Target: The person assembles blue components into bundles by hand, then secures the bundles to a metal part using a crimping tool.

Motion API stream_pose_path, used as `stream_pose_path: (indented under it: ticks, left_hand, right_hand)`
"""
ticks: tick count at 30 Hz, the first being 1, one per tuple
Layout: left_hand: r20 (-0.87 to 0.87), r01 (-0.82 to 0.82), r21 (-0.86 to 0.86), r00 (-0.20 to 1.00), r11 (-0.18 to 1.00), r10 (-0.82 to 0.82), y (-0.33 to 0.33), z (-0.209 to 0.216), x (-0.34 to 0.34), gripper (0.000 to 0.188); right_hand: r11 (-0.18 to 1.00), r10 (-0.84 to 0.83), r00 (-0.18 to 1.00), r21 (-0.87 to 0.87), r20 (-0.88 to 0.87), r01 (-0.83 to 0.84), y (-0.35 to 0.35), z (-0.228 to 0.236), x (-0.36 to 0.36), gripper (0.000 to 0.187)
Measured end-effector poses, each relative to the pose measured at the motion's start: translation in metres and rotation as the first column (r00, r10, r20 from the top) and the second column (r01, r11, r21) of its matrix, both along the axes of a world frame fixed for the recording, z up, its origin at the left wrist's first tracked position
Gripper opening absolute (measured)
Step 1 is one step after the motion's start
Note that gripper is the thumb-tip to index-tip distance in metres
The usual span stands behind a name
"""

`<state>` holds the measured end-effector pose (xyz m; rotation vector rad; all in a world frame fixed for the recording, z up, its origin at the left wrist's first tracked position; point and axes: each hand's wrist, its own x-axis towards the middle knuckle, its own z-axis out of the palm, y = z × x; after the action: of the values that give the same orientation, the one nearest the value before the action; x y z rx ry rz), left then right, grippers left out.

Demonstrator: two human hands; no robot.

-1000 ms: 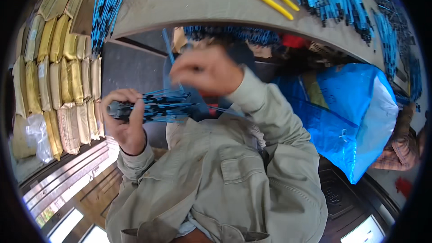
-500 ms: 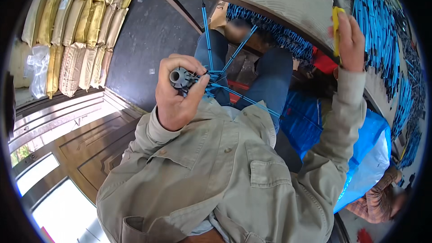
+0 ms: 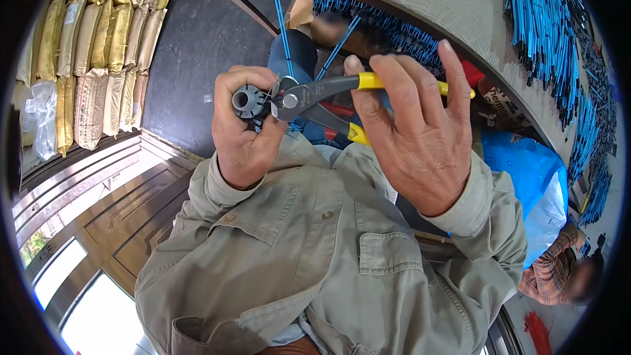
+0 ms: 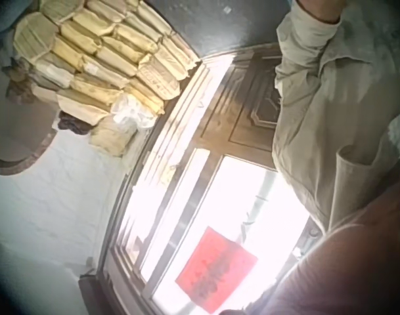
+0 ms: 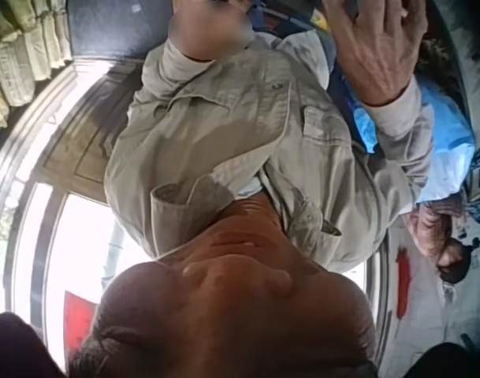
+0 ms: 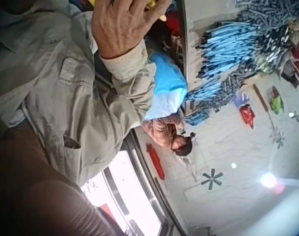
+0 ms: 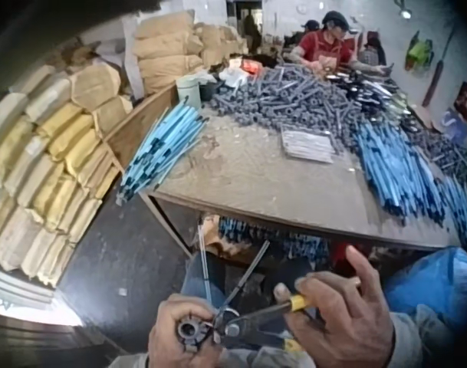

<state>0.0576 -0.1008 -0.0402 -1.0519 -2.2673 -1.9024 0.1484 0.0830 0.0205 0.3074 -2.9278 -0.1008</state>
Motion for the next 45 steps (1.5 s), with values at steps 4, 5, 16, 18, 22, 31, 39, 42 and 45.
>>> stream_pose_path:
  ticks: [4,5,16,18,22,31,39,42,45]
  left_hand:
    - [-0.023,0.001,-0.01,1.0,1.0,-0.002,0.0,0.001,0.0,0.036]
    - [-0.021,0.002,-0.011,1.0,1.0,-0.002,0.0,0.001,0.001,0.036]
    - [0.051,0.039,-0.007,0.998,0.999,-0.039,-0.001,-0.005,-0.007,0.035]
    - [0.037,0.042,-0.004,0.998,0.999,-0.042,0.001,-0.002,-0.006,0.036]
    - [0.002,0.043,0.002,0.999,0.999,-0.043,0.001,0.0,-0.005,0.039]
    - [0.043,0.01,0.003,0.999,1.0,-0.01,-0.004,-0.003,-0.003,0.04]
    - [0.08,-0.001,0.093,0.997,0.996,-0.006,-0.002,-0.008,-0.012,0.037]
    - [0.085,0.033,0.083,0.996,0.996,-0.041,-0.005,-0.007,-0.017,0.038]
    - [0.081,0.053,0.048,0.995,0.997,-0.057,-0.005,-0.004,-0.014,0.036]
  right_hand:
    - [0.998,-0.015,1.0,0.06,0.001,0.015,0.0,0.003,-0.005,0.039]
    - [0.997,-0.014,1.0,0.075,-0.003,0.014,0.001,0.005,-0.006,0.039]
    - [0.984,-0.178,0.982,0.035,0.066,0.176,0.0,-0.001,0.004,0.037]
    - [0.991,-0.132,0.991,0.002,0.025,0.132,-0.005,-0.003,0.004,0.035]
    - [0.997,-0.08,0.996,0.008,-0.031,0.08,-0.006,0.001,-0.001,0.03]
    - [0.993,-0.007,0.981,0.119,0.196,-0.017,-0.015,0.04,-0.009,0.023]
    - [0.886,-0.194,0.968,-0.452,-0.162,0.101,-0.049,-0.069,0.004,0.024]
    - [0.98,-0.162,0.861,-0.177,-0.481,0.085,-0.028,-0.069,-0.017,0.024]
    - [0.999,0.022,0.814,0.042,-0.58,0.003,0.002,-0.048,-0.034,0.026]
